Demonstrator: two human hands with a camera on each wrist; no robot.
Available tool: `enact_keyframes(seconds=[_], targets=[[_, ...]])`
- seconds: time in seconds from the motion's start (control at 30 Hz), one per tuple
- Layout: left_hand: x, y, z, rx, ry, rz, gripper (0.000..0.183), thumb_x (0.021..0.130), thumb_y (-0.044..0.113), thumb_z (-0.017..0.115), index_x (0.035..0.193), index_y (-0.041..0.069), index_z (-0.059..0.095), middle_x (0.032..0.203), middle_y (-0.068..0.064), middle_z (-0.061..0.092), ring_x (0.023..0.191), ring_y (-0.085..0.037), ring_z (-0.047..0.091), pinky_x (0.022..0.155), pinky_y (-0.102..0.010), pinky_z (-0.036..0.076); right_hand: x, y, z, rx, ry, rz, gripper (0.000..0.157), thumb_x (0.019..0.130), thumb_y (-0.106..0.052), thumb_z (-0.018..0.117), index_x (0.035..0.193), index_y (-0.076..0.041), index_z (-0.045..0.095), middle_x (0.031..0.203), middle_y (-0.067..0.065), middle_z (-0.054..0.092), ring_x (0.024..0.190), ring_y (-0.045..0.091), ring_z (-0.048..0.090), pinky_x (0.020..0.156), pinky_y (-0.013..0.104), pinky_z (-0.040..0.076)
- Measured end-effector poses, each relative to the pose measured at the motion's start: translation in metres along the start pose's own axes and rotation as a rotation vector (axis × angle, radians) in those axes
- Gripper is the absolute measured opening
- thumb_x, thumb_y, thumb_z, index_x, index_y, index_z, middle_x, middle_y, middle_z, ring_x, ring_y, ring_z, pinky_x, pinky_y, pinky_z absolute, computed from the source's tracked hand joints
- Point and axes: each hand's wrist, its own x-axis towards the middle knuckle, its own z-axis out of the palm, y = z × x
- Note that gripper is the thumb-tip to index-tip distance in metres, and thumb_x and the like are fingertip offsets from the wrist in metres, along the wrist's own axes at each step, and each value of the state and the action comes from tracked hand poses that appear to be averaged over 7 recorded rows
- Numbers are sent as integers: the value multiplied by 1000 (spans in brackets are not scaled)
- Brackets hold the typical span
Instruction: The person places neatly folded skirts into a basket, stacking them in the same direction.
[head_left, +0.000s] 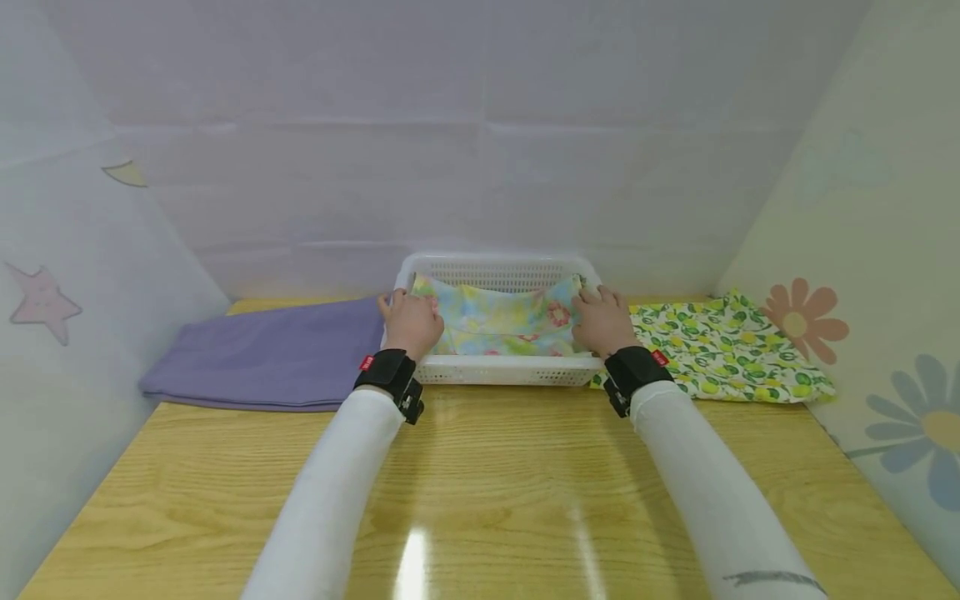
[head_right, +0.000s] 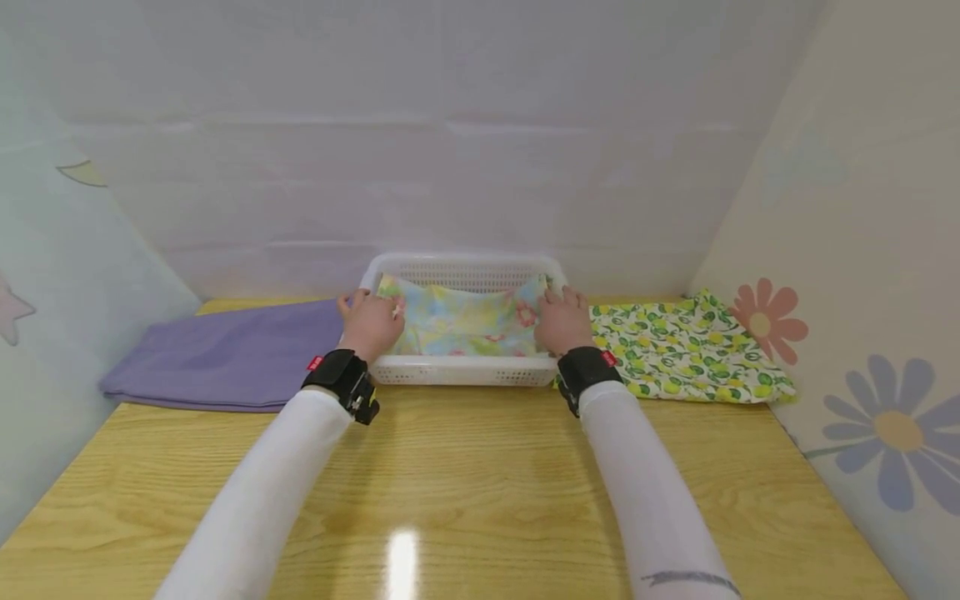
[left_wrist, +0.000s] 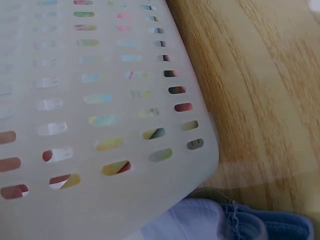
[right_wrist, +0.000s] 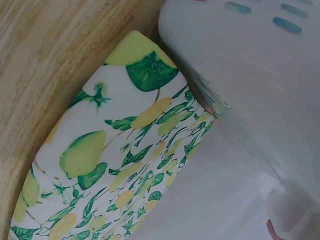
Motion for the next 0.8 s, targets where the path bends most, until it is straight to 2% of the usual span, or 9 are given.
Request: enact_keyframes(seconds=[0.07, 0.13, 0.33, 0.47, 0.6, 0.63, 0.73, 0.8], targets=[[1, 1, -1, 22, -30, -12, 29, 94, 18, 47, 69, 11, 60, 99, -11, 68, 135, -37, 30, 110, -57, 12, 1, 0, -2, -7, -32, 15, 53, 94, -15, 47, 144, -4, 38, 153, 20, 28, 141, 44, 12, 116, 56, 5], [1, 3, -2, 64, -72, -23, 28, 94, 20, 48, 71, 11, 62, 108, -11, 67, 137, -36, 27, 111, -57, 9, 2, -1, -3, -24, -65, 27, 54, 94, -16, 46, 146, -5, 36, 154, 19, 25, 142, 44, 9, 116, 57, 3], [2, 6, -5, 222, -218, -9, 25, 94, 23, 47, 97, 12, 70, 140, -8, 50, 144, -34, 15, 115, -58, 2, 2, -2, -4, -131, -143, 17, 54, 96, -23, 45, 146, -6, 35, 155, 17, 24, 142, 46, 5, 114, 60, 0], [1, 5, -4, 277, -281, 6, 26, 95, 23, 47, 100, 13, 70, 149, -7, 39, 146, -33, 6, 115, -56, -4, 3, -4, -3, -173, -165, 9, 55, 97, -28, 47, 146, -8, 36, 155, 16, 24, 142, 46, 4, 113, 62, 1], [4, 3, 1, 297, -282, 13, 27, 96, 25, 47, 102, 14, 70, 150, -7, 38, 146, -34, 5, 115, -56, -5, 3, -5, -3, -161, -164, 10, 55, 97, -29, 48, 146, -7, 37, 155, 16, 24, 142, 46, 4, 111, 65, 5], [4, 3, 1, 278, -270, 15, 28, 96, 25, 47, 108, 13, 69, 150, -8, 39, 146, -34, 6, 115, -56, -4, 3, -5, -3, -158, -163, 9, 55, 97, -29, 48, 146, -7, 37, 155, 16, 24, 142, 47, 4, 111, 66, 6], [5, 0, 2, 199, -200, 32, 31, 96, 25, 46, 118, 12, 64, 141, -11, 49, 144, -36, 14, 115, -58, 0, 4, -3, -2, -133, -157, 9, 54, 97, -29, 48, 145, -6, 38, 154, 17, 25, 142, 47, 5, 110, 67, 8], [5, -2, 3, 119, -136, 52, 31, 97, 25, 45, 118, 11, 63, 130, -11, 58, 142, -37, 21, 114, -59, 1, 5, -2, -1, -117, -147, 6, 53, 97, -30, 48, 144, -7, 40, 154, 17, 26, 141, 48, 6, 110, 67, 9]])
